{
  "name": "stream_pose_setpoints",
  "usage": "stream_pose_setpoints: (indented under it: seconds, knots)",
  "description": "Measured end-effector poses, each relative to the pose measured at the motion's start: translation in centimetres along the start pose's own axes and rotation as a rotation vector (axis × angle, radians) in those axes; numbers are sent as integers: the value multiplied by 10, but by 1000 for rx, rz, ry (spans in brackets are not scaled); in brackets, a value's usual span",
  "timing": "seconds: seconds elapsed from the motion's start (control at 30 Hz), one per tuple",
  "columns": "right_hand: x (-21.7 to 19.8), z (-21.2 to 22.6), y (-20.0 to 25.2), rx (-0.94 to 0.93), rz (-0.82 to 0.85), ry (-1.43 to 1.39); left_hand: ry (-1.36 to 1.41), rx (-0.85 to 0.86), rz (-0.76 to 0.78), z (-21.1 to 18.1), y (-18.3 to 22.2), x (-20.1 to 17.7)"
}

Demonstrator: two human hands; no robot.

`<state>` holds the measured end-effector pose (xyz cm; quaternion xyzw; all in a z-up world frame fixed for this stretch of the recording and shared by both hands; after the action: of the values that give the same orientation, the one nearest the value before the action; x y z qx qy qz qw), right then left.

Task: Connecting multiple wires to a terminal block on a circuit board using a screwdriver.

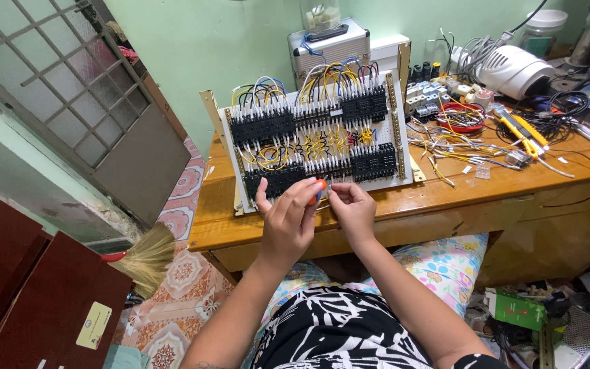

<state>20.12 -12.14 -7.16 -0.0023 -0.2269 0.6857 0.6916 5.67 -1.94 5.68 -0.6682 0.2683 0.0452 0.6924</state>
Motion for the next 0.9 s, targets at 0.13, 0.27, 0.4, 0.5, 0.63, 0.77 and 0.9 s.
stream_pose_setpoints:
  seconds: [0.13, 0.27, 0.4, 0.5, 0.63, 0.77, 0.9]
  knots:
    - [1, 11, 4, -3, -5, 9, -12, 25, -9, -4, 0, 0]
    - [-1, 12, 3, -20, -41, 55, -123, 114, -19, -14, -5, 3]
    - [-1, 7, 5, 54, -70, 51, -268, 196, -3, -8, -4, 23]
    - [1, 1, 2, 31, -71, 21, -355, 248, 42, -2, -5, 34]
    - [1, 10, 6, 11, -77, 22, -418, 258, 75, -22, -21, 14]
    - [1, 10, 4, -4, -57, 13, -459, 299, 79, -21, -23, 16]
    - [1, 6, 2, -21, -32, 15, -401, 236, 166, -24, -32, 8]
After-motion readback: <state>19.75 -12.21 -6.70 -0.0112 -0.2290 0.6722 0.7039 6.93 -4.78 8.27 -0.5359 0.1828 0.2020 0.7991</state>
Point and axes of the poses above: each hand's wrist, its own y-axis away from the middle knuckle, its own x-axis out of the palm, z = x × y, the point moved 6 cm from there along -y, towards the middle knuckle, and after that the axes turned 11 degrees about -y, right-handed, at the moved point
